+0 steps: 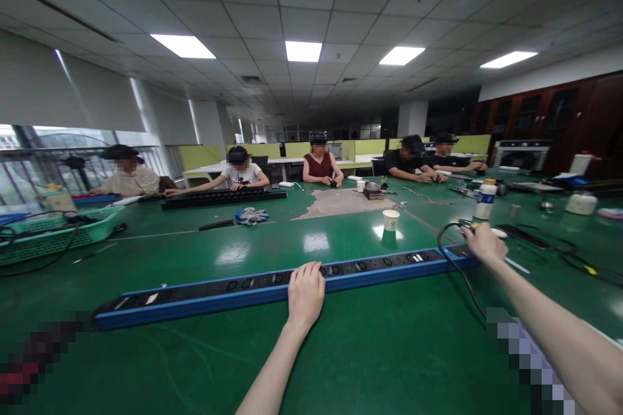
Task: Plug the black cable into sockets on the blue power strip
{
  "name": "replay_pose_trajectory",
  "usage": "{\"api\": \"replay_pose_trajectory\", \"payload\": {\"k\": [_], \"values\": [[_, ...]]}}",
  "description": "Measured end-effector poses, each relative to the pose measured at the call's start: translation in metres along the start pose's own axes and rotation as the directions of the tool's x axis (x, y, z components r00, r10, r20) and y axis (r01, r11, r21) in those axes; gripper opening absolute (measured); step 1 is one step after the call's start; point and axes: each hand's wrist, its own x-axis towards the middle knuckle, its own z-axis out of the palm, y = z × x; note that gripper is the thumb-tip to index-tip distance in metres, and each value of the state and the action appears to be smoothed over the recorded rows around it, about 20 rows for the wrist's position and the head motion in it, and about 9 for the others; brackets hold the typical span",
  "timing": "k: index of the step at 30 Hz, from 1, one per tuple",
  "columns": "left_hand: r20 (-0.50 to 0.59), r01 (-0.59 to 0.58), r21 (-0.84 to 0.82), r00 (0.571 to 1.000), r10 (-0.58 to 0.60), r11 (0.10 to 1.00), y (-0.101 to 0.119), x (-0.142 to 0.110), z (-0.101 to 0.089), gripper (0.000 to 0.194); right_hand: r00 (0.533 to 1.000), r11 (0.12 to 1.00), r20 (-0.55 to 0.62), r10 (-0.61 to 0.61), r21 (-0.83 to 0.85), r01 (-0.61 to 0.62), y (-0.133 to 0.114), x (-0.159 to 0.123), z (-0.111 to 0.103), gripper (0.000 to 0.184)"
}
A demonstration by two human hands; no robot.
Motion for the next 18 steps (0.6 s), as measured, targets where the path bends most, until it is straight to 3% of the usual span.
{"api": "replay_pose_trajectory", "payload": {"k": [3,5,7,10,12,14,16,18], "values": [[0.009,0.007,-0.015,1.000,-0.007,1.000,-0.001,-0.002,0.002,0.036,1.000,1.000,-0.006,-0.003,-0.002,0.002,-0.037,0.003,-0.029,0.069],[0.010,0.028,-0.041,1.000,-0.028,0.999,-0.001,-0.001,0.001,0.036,0.987,0.987,0.005,-0.158,0.037,0.158,-0.074,-0.004,-0.054,0.063],[-0.003,0.068,-0.091,0.998,-0.068,0.994,0.001,0.005,-0.006,0.037,0.940,0.936,0.028,-0.341,0.101,0.337,-0.117,-0.023,-0.080,0.057],[-0.051,0.069,-0.192,0.995,-0.080,0.979,0.015,0.025,-0.033,0.042,0.792,0.770,0.059,-0.607,0.291,0.568,-0.183,-0.075,-0.114,0.049],[-0.074,-0.028,-0.254,0.997,0.009,0.967,0.030,0.041,-0.059,0.053,0.660,0.606,0.035,-0.750,0.435,0.666,-0.222,-0.117,-0.133,0.044],[-0.025,-0.114,-0.348,0.993,0.112,0.930,0.047,0.052,-0.085,0.072,0.559,0.457,-0.021,-0.829,0.549,0.699,-0.254,-0.158,-0.148,0.040],[0.083,-0.135,-0.473,0.977,0.197,0.871,0.059,0.056,-0.106,0.073,0.499,0.360,-0.045,-0.865,0.637,0.682,-0.277,-0.190,-0.160,0.037],[0.173,-0.113,-0.536,0.955,0.240,0.837,0.063,0.052,-0.124,0.063,0.478,0.326,-0.029,-0.878,0.695,0.641,-0.291,-0.209,-0.167,0.034]]}}
